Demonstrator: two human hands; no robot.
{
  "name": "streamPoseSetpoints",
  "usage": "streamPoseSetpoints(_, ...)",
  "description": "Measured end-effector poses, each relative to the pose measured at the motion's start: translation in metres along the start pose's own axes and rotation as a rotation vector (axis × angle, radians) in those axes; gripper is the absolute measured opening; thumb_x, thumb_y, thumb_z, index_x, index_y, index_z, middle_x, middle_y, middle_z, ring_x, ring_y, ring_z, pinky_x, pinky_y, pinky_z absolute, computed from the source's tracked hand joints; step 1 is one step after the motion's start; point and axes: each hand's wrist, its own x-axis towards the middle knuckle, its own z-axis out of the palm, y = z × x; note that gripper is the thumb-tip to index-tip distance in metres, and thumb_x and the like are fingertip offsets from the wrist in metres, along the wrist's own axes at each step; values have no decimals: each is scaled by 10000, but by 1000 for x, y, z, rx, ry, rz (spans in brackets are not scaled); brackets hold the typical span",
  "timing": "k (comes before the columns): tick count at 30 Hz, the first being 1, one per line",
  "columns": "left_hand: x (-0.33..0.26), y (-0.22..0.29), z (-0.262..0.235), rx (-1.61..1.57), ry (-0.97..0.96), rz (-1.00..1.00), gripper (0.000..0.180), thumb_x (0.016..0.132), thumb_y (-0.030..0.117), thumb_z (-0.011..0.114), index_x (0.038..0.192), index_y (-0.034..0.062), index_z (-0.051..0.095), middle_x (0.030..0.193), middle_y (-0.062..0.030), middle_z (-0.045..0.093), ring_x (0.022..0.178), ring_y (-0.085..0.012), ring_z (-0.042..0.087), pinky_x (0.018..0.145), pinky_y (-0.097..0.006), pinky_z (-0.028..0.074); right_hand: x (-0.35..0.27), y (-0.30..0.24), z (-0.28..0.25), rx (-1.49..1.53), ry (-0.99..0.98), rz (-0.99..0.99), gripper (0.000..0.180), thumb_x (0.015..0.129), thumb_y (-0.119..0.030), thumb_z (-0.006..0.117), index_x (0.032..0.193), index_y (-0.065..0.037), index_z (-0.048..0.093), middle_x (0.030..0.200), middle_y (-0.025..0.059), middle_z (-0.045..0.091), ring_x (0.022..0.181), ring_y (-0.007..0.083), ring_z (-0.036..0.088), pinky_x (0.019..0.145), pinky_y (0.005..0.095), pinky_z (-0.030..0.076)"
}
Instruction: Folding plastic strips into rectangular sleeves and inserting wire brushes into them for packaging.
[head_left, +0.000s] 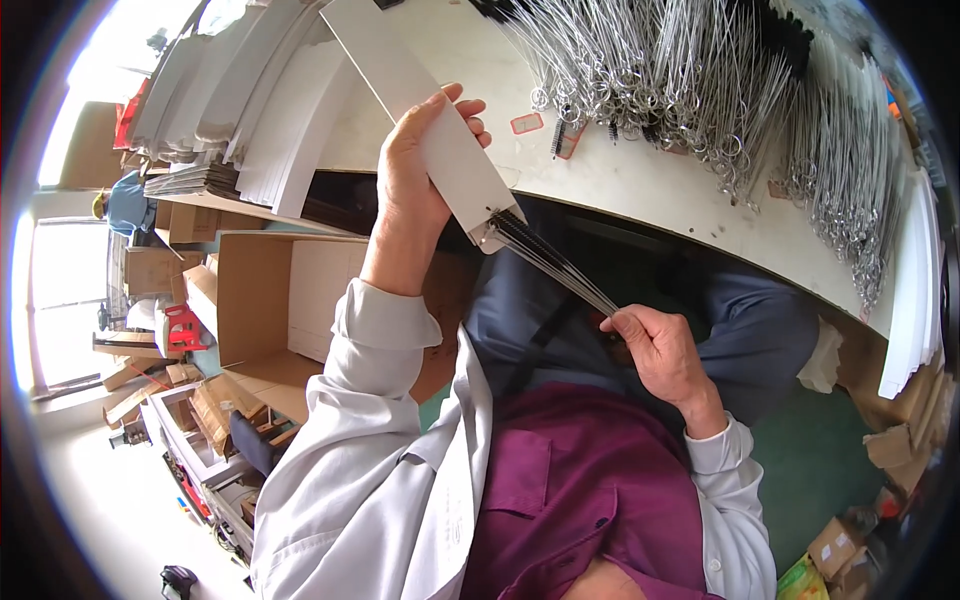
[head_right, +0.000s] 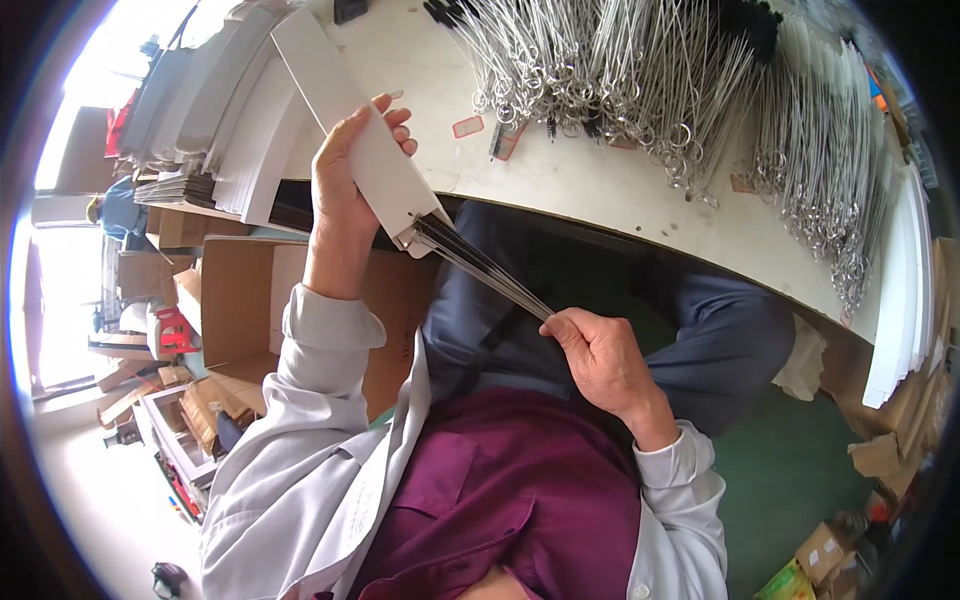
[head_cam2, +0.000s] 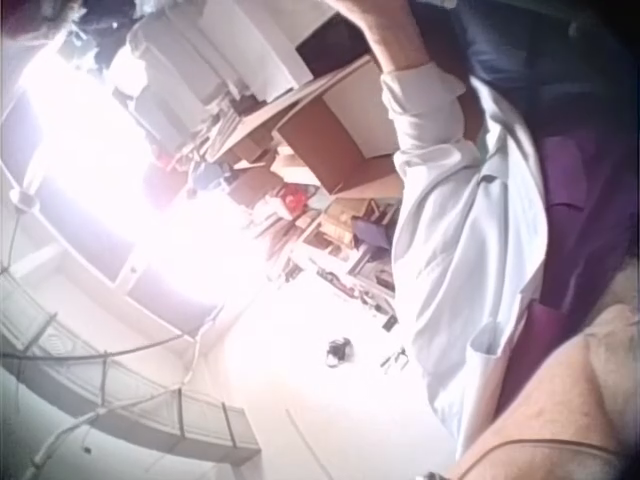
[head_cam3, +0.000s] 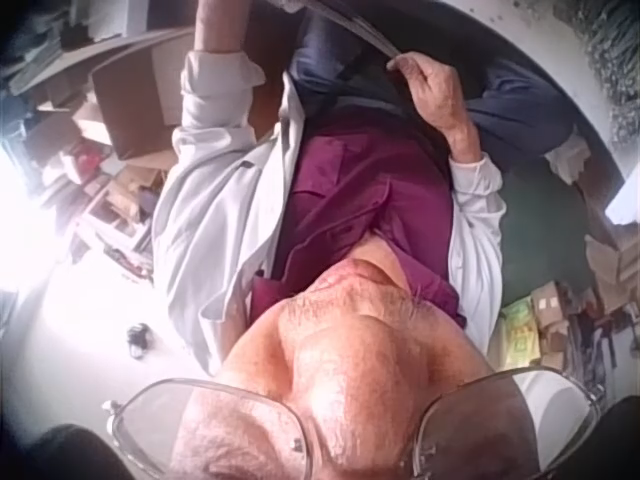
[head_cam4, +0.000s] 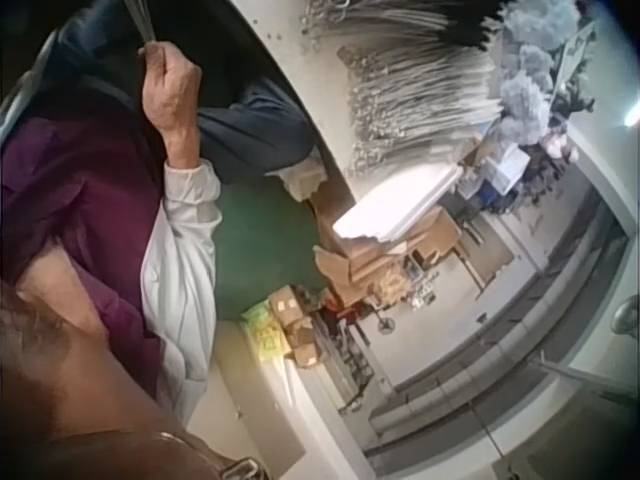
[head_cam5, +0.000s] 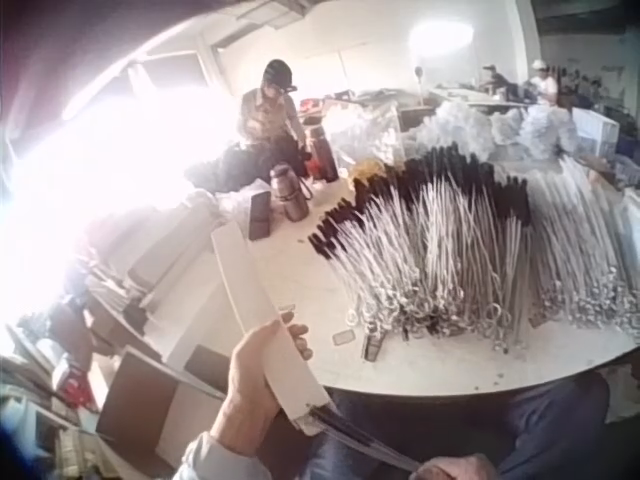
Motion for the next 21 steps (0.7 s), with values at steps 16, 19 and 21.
streamPoseSetpoints(16,-1,-12,-1,-29,113,-35,353,1003,189,597,1207,-98,587,1045,-229,633,842,-254,624,797,-393,558,3,-5,-17,-213,43,-67,362,1066,-331,596,988,-7,739,673,170,601,547,295,531,550,373,445)
streamPoseSetpoints(19,1,-9,-5,-49,93,-16,355,999,190,602,1208,-96,590,1047,-225,633,839,-254,624,795,-390,558,5,-5,-21,-247,30,-57,357,1062,-325,600,964,-7,728,682,178,613,563,348,549,548,388,448)
streamPoseSetpoints(21,3,-7,-9,-39,56,5,360,995,197,612,1208,-92,595,1053,-226,637,833,-251,626,791,-391,558,5,-4,-22,-269,50,-85,357,1060,-323,603,956,-3,722,688,186,615,571,363,551,549,395,447)
